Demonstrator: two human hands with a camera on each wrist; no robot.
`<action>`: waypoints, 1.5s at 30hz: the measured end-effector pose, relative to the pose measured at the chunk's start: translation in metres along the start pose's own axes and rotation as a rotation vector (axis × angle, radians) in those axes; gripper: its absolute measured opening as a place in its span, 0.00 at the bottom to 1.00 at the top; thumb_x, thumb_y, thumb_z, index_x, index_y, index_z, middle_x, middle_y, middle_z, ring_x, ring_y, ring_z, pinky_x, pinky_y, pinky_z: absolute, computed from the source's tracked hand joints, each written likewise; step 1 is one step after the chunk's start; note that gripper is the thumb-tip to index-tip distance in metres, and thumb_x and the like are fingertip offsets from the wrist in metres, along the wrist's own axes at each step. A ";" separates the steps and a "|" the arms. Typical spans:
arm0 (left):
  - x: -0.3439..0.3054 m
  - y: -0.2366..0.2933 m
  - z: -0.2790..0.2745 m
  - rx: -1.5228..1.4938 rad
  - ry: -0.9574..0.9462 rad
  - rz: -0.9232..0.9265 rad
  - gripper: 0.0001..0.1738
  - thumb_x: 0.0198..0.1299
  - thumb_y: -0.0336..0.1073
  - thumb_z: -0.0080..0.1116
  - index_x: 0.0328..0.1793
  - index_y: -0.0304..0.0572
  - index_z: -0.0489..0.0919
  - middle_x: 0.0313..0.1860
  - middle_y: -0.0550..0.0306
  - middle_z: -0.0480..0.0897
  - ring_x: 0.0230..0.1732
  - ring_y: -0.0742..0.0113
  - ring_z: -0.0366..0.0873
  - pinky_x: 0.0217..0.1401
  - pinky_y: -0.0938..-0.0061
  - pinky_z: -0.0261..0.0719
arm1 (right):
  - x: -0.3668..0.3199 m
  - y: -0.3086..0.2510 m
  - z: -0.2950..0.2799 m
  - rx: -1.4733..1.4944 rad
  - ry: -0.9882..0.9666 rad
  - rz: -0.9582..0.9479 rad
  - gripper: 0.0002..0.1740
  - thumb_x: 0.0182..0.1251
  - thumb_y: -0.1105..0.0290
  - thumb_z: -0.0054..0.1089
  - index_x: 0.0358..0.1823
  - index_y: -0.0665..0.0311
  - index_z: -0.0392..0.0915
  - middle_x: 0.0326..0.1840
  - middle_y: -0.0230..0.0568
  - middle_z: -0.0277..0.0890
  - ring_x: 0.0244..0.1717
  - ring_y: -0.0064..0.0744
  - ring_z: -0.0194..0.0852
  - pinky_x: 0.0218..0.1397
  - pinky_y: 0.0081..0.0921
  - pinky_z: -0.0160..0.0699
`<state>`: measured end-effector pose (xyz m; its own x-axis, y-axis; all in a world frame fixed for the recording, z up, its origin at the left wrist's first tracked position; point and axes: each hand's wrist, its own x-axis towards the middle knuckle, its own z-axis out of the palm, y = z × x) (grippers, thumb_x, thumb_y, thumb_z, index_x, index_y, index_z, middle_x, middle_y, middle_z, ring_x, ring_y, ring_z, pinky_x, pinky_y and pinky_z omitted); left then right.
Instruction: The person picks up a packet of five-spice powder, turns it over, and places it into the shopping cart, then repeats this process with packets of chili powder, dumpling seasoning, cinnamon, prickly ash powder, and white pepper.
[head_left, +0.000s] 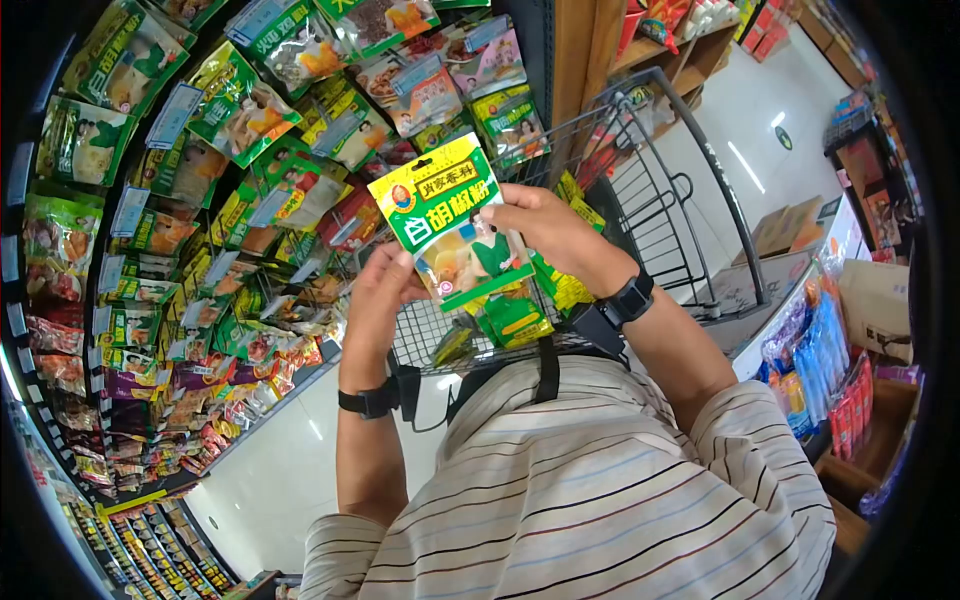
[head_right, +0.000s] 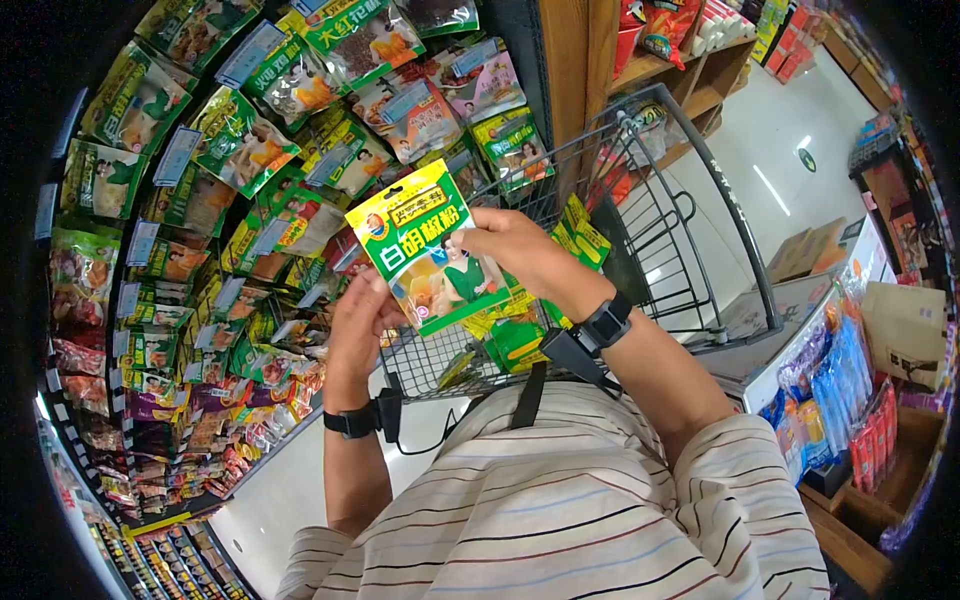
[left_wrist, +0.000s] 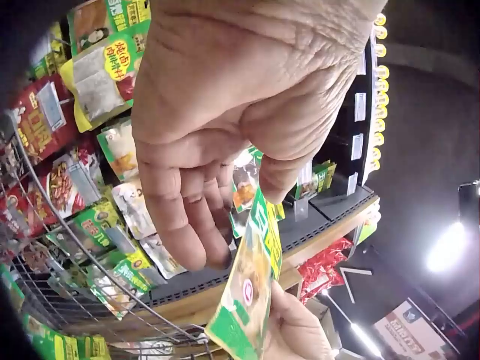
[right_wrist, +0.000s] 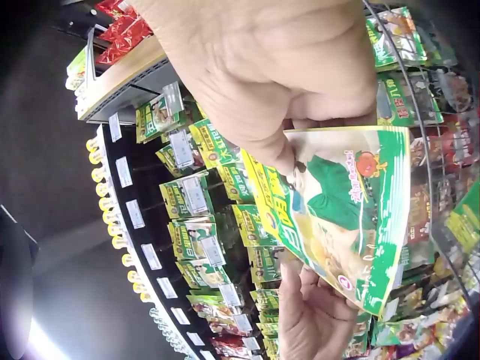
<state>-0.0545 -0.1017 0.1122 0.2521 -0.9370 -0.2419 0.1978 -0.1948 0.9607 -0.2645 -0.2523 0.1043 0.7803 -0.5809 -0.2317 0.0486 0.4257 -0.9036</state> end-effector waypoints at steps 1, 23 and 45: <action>-0.002 -0.002 0.006 -0.013 0.005 0.000 0.19 0.73 0.44 0.53 0.60 0.37 0.72 0.47 0.56 0.83 0.42 0.71 0.83 0.45 0.75 0.83 | -0.001 0.000 0.000 0.013 0.003 0.005 0.17 0.73 0.61 0.57 0.57 0.62 0.79 0.41 0.29 0.81 0.32 0.16 0.76 0.25 0.17 0.73; -0.032 0.015 0.049 -0.089 0.123 0.077 0.13 0.70 0.40 0.57 0.57 0.46 0.78 0.43 0.67 0.84 0.36 0.81 0.76 0.39 0.84 0.71 | -0.026 -0.023 0.005 -0.030 -0.011 -0.119 0.09 0.74 0.64 0.57 0.45 0.63 0.78 0.34 0.27 0.77 0.31 0.15 0.74 0.31 0.19 0.76; -0.046 0.005 0.045 -0.067 0.224 0.280 0.18 0.70 0.35 0.58 0.63 0.40 0.76 0.54 0.59 0.83 0.51 0.73 0.80 0.57 0.74 0.77 | -0.021 -0.039 0.029 -0.189 -0.136 -0.185 0.09 0.73 0.64 0.57 0.45 0.62 0.78 0.34 0.24 0.77 0.32 0.13 0.71 0.35 0.15 0.68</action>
<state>-0.1074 -0.0724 0.1345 0.5047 -0.8633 -0.0019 0.1514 0.0863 0.9847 -0.2646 -0.2367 0.1552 0.8460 -0.5329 -0.0174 0.0913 0.1770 -0.9800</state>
